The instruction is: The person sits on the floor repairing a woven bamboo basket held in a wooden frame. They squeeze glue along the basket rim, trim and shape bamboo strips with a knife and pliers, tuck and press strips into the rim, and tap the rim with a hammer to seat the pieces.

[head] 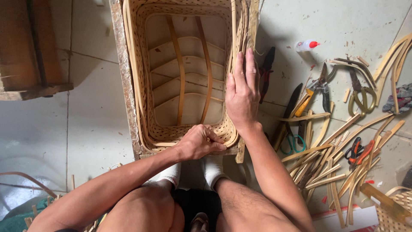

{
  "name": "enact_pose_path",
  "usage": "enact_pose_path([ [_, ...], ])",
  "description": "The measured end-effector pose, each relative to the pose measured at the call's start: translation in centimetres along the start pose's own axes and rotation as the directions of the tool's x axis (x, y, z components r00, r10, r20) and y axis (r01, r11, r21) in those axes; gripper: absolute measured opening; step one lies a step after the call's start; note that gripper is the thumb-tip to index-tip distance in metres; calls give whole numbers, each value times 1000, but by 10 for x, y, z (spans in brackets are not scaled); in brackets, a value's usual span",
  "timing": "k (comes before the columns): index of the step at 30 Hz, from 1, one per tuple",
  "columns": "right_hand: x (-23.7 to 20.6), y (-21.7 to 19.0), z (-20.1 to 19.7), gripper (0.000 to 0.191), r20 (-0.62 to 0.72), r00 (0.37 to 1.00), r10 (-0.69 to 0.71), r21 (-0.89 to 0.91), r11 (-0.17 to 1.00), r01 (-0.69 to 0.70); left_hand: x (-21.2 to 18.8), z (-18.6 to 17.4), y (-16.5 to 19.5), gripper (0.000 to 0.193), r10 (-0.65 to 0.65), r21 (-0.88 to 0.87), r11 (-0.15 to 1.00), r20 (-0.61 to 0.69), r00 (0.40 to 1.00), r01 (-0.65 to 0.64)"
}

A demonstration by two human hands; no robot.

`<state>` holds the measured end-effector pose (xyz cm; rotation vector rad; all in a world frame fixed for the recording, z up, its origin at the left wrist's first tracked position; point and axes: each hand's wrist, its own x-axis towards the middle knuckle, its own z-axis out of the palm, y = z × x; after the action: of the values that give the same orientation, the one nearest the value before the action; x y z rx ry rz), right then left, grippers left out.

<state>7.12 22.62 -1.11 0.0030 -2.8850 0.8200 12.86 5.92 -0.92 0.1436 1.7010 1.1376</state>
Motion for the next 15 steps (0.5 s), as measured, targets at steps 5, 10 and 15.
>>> enact_pose_path([
  [5, 3, -2, -3, 53, 7, 1000, -4, 56, 998, 4, -5, -4, 2, 26, 57, 20, 998, 54, 997, -58],
  [10, 7, -6, -4, 51, -9, 1000, -11, 25, 1000, 11, 35, -98, 31, 16, 350, 413, 852, 9, 937, -322],
  [15, 8, -7, -5, 51, -12, 1000, -5, 35, 999, 5, 151, -253, 100, 51, 985, 993, 114, -109, 133, -25],
])
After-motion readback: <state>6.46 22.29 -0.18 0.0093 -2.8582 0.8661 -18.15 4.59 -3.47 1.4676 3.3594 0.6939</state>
